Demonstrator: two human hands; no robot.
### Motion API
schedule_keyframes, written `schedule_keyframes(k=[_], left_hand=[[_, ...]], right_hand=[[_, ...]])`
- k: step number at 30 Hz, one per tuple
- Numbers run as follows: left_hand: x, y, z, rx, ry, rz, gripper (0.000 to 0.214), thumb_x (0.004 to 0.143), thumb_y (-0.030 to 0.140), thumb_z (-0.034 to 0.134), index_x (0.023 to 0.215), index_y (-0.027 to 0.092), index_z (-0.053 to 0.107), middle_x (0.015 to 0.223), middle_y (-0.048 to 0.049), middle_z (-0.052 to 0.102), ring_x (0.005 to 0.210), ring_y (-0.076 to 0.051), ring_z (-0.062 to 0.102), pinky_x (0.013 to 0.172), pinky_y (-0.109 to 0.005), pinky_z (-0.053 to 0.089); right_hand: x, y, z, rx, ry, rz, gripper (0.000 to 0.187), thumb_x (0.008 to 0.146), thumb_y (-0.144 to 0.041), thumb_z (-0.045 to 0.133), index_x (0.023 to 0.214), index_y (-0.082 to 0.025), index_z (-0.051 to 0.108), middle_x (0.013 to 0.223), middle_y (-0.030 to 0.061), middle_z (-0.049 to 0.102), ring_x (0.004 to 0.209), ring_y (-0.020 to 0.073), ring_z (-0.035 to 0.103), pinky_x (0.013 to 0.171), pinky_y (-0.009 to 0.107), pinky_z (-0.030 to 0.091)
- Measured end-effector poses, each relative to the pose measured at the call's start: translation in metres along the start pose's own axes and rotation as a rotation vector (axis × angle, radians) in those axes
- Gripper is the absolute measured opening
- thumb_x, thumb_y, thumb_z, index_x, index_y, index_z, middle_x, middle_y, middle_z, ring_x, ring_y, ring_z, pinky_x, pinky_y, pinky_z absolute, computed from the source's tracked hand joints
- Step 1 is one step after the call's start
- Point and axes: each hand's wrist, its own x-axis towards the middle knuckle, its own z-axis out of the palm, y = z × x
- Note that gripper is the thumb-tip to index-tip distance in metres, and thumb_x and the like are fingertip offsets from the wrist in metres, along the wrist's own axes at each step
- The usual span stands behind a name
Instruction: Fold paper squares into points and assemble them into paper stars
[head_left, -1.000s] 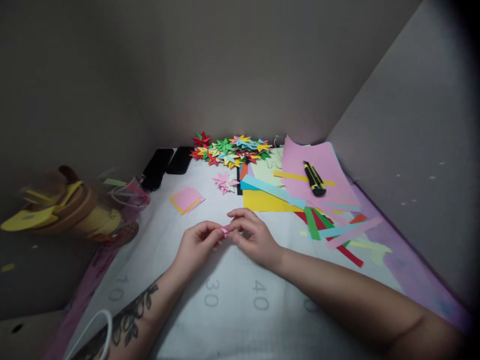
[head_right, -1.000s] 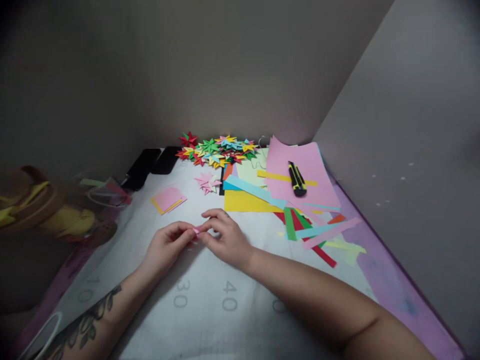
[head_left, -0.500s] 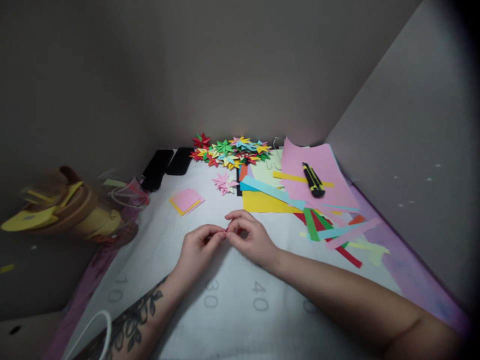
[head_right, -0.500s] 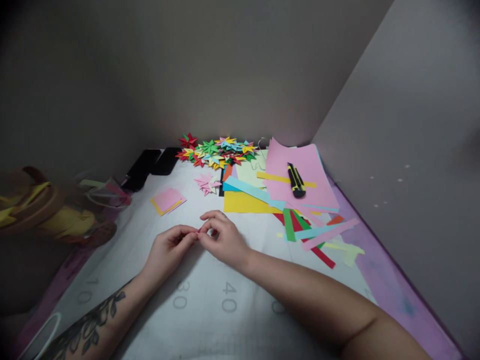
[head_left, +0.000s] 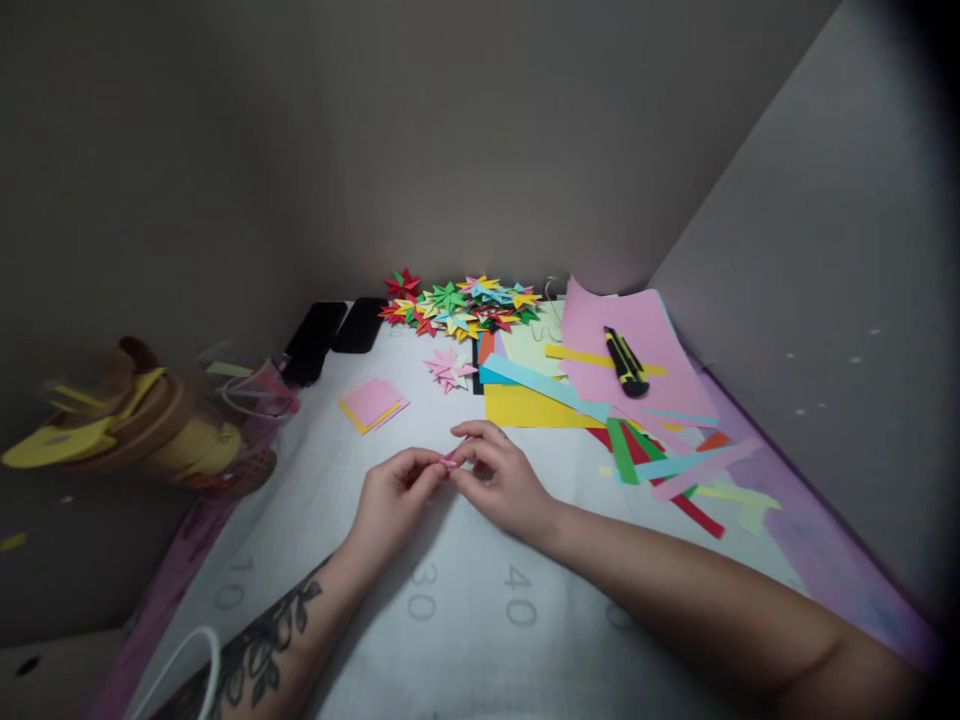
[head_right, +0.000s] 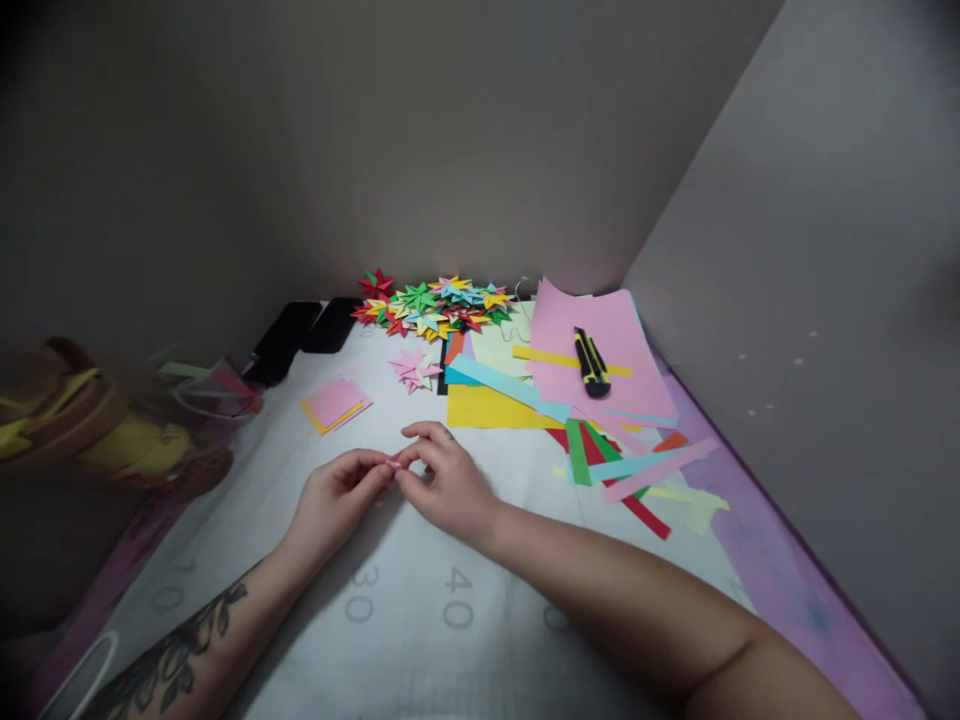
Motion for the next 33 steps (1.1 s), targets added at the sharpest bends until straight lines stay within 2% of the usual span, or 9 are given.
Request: schedule_keyframes(k=[4,6,9,12,17,23,28,33], left_hand=[[0.0000,-0.0024,0.0025,-0.057,-0.059,-0.050,0.022,0.079,0.035,0.060,0.084,0.015,0.067,0.069,-0.0020,0.067,0.060,-0.013,0.058,0.055,-0.022,0.044],[-0.0006,-0.0024,0.0036,-0.093,-0.070,-0.046,0.023,0.078,0.036,0.061,0.088,0.015,0.066,0.075,-0.0033,0.068,0.064,-0.014,0.060,0.058,-0.023,0.046],[-0.0022,-0.0014,0.0036,-0.132,-0.022,-0.002,0.026,0.080,0.035,0.059,0.098,0.017,0.063,0.092,-0.0057,0.069,0.077,-0.016,0.064,0.067,-0.026,0.050],[-0.0032,-0.0014,0.0018,-0.075,-0.009,0.050,0.021,0.082,0.033,0.057,0.093,0.018,0.065,0.099,-0.0061,0.069,0.083,-0.016,0.064,0.072,-0.026,0.049],[-0.0022,-0.0019,0.0004,-0.085,-0.062,0.011,0.017,0.081,0.031,0.058,0.083,0.017,0.067,0.088,-0.0046,0.071,0.065,-0.013,0.060,0.060,-0.024,0.048],[0.0006,0.0006,-0.0006,-0.069,-0.049,0.051,0.011,0.076,0.026,0.064,0.076,0.018,0.072,0.093,-0.0056,0.072,0.089,-0.018,0.064,0.080,-0.027,0.049],[0.0019,-0.0006,-0.0025,-0.064,-0.114,0.004,0.016,0.079,0.028,0.060,0.079,0.018,0.072,0.084,-0.0037,0.072,0.072,-0.016,0.063,0.063,-0.024,0.048],[0.0033,0.0021,-0.0041,-0.011,-0.142,0.051,0.014,0.079,0.025,0.061,0.073,0.018,0.072,0.082,-0.0029,0.072,0.078,-0.016,0.064,0.069,-0.023,0.047]], right_hand=[[-0.0004,-0.0007,0.0001,0.002,0.022,-0.004,0.011,0.079,-0.012,0.055,0.081,-0.021,0.062,0.110,0.0082,0.055,0.096,0.0181,0.057,0.065,0.026,0.050],[-0.0003,-0.0014,-0.0006,0.005,0.029,-0.006,0.012,0.079,-0.011,0.054,0.081,-0.021,0.061,0.109,0.0082,0.055,0.099,0.0185,0.056,0.066,0.026,0.050],[-0.0002,-0.0012,-0.0011,-0.006,0.023,-0.011,0.014,0.079,-0.010,0.052,0.080,-0.021,0.061,0.107,0.0080,0.054,0.099,0.0186,0.056,0.067,0.026,0.050],[-0.0004,0.0007,-0.0004,-0.017,-0.012,-0.028,0.013,0.080,-0.011,0.053,0.079,-0.021,0.061,0.108,0.0075,0.053,0.096,0.0178,0.057,0.070,0.027,0.050],[-0.0019,0.0036,0.0016,-0.004,0.004,-0.047,0.012,0.081,-0.013,0.054,0.078,-0.022,0.062,0.106,0.0066,0.053,0.099,0.0182,0.056,0.076,0.029,0.050],[-0.0015,0.0021,0.0001,0.003,0.054,-0.029,0.015,0.080,-0.011,0.056,0.071,-0.021,0.063,0.102,0.0061,0.054,0.104,0.0187,0.054,0.080,0.029,0.049],[-0.0017,0.0015,-0.0001,-0.001,0.050,-0.062,0.015,0.080,-0.010,0.056,0.073,-0.020,0.063,0.103,0.0064,0.054,0.104,0.0184,0.055,0.084,0.031,0.048],[-0.0025,0.0043,0.0014,0.014,0.051,-0.046,0.013,0.080,-0.010,0.056,0.074,-0.020,0.061,0.104,0.0072,0.053,0.104,0.0182,0.055,0.077,0.028,0.050]])
